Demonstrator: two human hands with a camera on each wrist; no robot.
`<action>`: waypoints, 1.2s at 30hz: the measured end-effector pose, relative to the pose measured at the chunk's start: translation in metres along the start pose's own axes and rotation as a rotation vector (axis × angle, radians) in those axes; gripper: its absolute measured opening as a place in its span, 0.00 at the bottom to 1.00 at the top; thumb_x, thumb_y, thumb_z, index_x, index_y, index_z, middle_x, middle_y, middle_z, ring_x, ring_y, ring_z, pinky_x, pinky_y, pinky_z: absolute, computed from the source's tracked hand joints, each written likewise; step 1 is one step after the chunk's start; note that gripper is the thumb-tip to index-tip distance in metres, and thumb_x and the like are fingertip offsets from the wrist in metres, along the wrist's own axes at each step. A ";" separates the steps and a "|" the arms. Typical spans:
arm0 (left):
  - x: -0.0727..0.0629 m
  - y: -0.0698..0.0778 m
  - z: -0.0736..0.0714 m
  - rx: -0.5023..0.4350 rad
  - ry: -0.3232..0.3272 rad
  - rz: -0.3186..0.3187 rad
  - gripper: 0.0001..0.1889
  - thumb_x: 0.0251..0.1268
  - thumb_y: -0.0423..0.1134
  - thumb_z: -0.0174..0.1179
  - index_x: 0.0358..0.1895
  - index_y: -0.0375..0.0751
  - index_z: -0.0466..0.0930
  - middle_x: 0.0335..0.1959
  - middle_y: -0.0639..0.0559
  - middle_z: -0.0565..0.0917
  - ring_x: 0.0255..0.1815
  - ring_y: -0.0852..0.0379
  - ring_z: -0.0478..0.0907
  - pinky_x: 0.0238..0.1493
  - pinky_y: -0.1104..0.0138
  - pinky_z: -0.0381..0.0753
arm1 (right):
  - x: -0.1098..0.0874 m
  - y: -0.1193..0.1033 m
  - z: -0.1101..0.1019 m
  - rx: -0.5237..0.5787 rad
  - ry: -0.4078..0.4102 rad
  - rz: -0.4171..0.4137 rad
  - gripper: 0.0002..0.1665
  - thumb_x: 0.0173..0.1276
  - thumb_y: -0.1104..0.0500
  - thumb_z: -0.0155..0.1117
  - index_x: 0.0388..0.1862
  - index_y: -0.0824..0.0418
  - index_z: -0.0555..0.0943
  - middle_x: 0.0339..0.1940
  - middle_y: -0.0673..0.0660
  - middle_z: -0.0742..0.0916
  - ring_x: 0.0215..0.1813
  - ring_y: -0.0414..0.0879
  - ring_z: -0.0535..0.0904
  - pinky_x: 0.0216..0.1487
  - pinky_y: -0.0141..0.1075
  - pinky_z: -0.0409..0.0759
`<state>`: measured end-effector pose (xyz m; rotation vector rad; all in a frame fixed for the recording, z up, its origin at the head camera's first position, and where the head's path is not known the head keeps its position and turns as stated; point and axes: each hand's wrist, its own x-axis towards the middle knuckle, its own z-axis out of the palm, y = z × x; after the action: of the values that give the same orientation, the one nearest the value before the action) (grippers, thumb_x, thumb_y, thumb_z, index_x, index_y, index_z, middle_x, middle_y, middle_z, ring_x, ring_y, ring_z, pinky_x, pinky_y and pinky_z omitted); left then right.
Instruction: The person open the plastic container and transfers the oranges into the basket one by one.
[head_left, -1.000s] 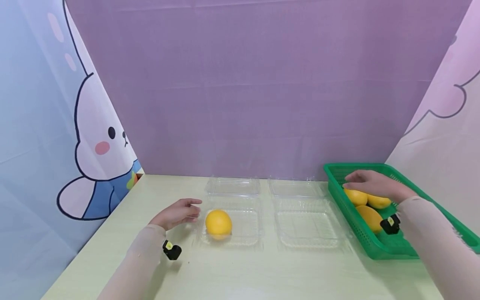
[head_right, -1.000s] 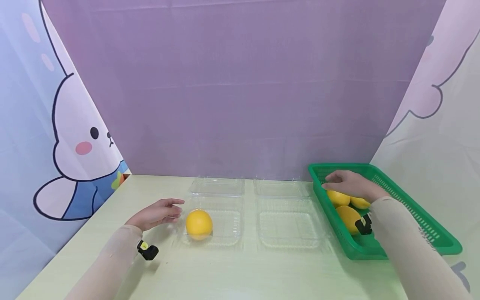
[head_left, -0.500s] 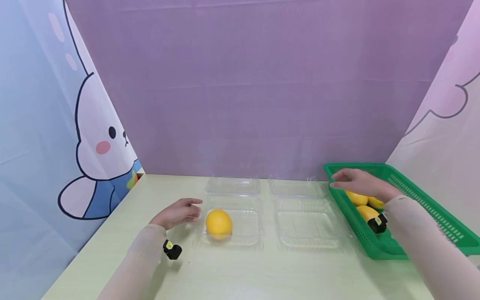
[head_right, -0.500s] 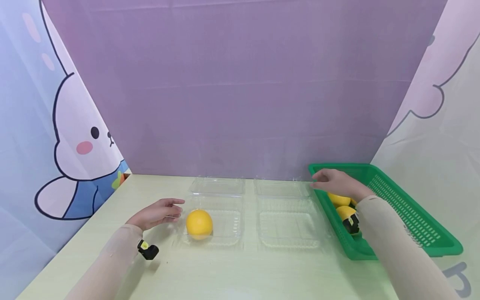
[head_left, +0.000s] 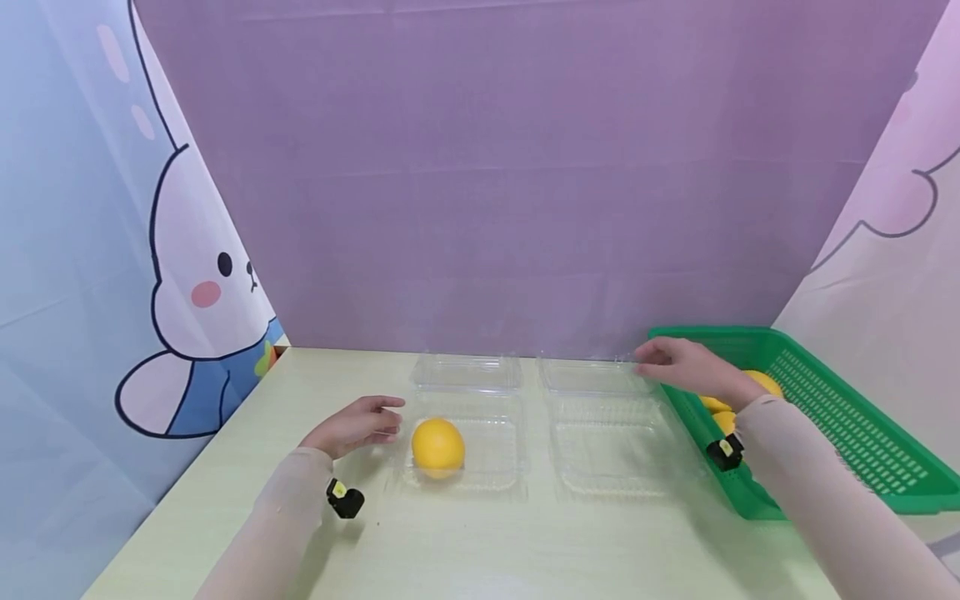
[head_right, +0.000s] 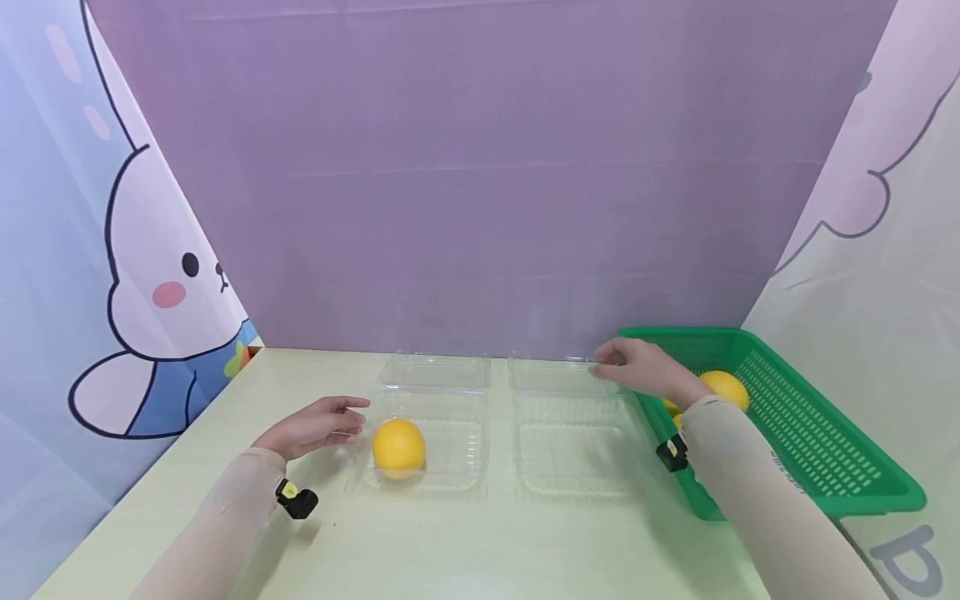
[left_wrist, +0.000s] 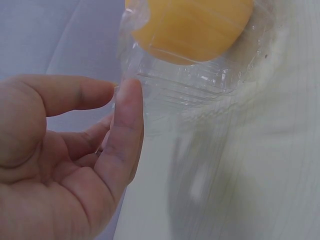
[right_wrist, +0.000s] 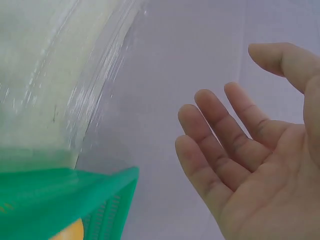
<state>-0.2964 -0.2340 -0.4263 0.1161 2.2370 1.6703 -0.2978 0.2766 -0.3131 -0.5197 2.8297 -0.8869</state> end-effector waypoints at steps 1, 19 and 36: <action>0.000 0.000 0.000 -0.002 0.004 -0.005 0.27 0.75 0.32 0.52 0.73 0.26 0.59 0.64 0.30 0.67 0.56 0.40 0.73 0.56 0.58 0.81 | 0.001 -0.002 0.002 0.006 -0.001 0.000 0.36 0.73 0.38 0.60 0.66 0.64 0.73 0.60 0.63 0.80 0.61 0.59 0.74 0.58 0.55 0.77; 0.002 0.000 0.000 -0.003 -0.003 -0.003 0.27 0.76 0.32 0.52 0.73 0.26 0.59 0.62 0.31 0.69 0.55 0.41 0.73 0.56 0.58 0.81 | 0.020 -0.025 0.041 0.068 0.007 -0.119 0.28 0.74 0.47 0.63 0.63 0.65 0.77 0.51 0.57 0.85 0.52 0.51 0.80 0.53 0.48 0.81; 0.004 -0.001 -0.002 -0.002 0.020 -0.017 0.26 0.76 0.31 0.52 0.73 0.27 0.61 0.63 0.31 0.69 0.56 0.41 0.73 0.56 0.59 0.81 | 0.039 -0.047 0.075 0.122 0.071 -0.123 0.25 0.72 0.47 0.65 0.60 0.61 0.80 0.50 0.55 0.85 0.52 0.51 0.81 0.54 0.48 0.81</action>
<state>-0.3001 -0.2350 -0.4280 0.0805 2.2451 1.6719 -0.3036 0.1871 -0.3481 -0.6636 2.8076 -1.1140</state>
